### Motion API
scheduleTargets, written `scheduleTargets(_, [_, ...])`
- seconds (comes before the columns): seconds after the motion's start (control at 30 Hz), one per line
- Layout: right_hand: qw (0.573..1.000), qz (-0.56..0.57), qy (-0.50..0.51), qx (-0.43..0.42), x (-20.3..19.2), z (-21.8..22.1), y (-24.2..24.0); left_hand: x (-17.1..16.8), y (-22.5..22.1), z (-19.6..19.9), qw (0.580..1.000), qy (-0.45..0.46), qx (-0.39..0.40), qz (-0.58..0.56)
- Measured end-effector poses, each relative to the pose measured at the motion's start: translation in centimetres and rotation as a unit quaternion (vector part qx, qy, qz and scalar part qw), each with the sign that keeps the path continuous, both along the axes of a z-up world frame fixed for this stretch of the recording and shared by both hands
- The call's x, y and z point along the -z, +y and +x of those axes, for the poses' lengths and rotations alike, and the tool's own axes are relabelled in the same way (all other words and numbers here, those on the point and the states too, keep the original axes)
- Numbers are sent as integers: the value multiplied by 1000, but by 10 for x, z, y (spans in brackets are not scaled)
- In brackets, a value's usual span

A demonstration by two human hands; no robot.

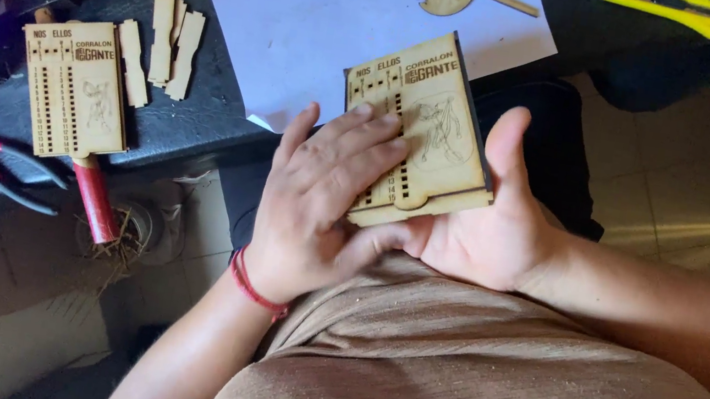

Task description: Assembling a small wooden box from laser-cut pieces by applying glue and fitting the joints together.

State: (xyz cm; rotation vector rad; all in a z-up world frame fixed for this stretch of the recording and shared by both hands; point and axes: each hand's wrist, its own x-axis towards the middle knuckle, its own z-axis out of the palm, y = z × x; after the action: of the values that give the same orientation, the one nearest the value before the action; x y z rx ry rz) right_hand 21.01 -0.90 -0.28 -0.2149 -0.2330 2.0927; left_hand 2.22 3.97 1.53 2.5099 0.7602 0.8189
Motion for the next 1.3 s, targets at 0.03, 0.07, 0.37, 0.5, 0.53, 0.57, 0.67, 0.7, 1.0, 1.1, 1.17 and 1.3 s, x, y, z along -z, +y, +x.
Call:
scheduleTargets(0.03, [1000,-4,-7,4,-3,-1,1,0,3,2,1000,-17,12,-2])
scheduleTargets(0.07, [1000,-4,-7,4,-3,-2,-1,0,4,2,1000,-16,12,-3])
scheduleTargets(0.37, [998,1,60,18,2,2,-6,1,11,8,998,-27,17,51])
scheduleTargets(0.5, [998,-31,13,46,4,2,-6,5,6,11,1000,-24,11,-2])
scheduleTargets(0.53, [999,-20,5,44,4,2,-6,4,5,11,1000,-18,6,-17])
scheduleTargets(0.57, [999,-17,5,44,3,2,-5,3,5,12,1000,-18,6,-14])
scheduleTargets(0.67, [999,-22,3,30,2,2,-4,4,5,12,999,-32,-8,-19])
scheduleTargets(0.7, [999,-33,6,32,2,2,-3,5,5,11,999,-27,-7,-25])
scheduleTargets(1.0, [998,-10,39,45,-1,6,0,19,2,12,970,-170,-4,-173])
scheduleTargets(1.1, [998,24,52,7,-5,11,1,24,1,3,958,-213,21,-192])
scheduleTargets(1.17, [997,47,53,-34,-8,13,-1,22,-3,-1,948,-244,55,-196])
scheduleTargets(1.3, [999,26,22,-3,-9,11,-4,10,-14,-4,933,-230,33,-276])
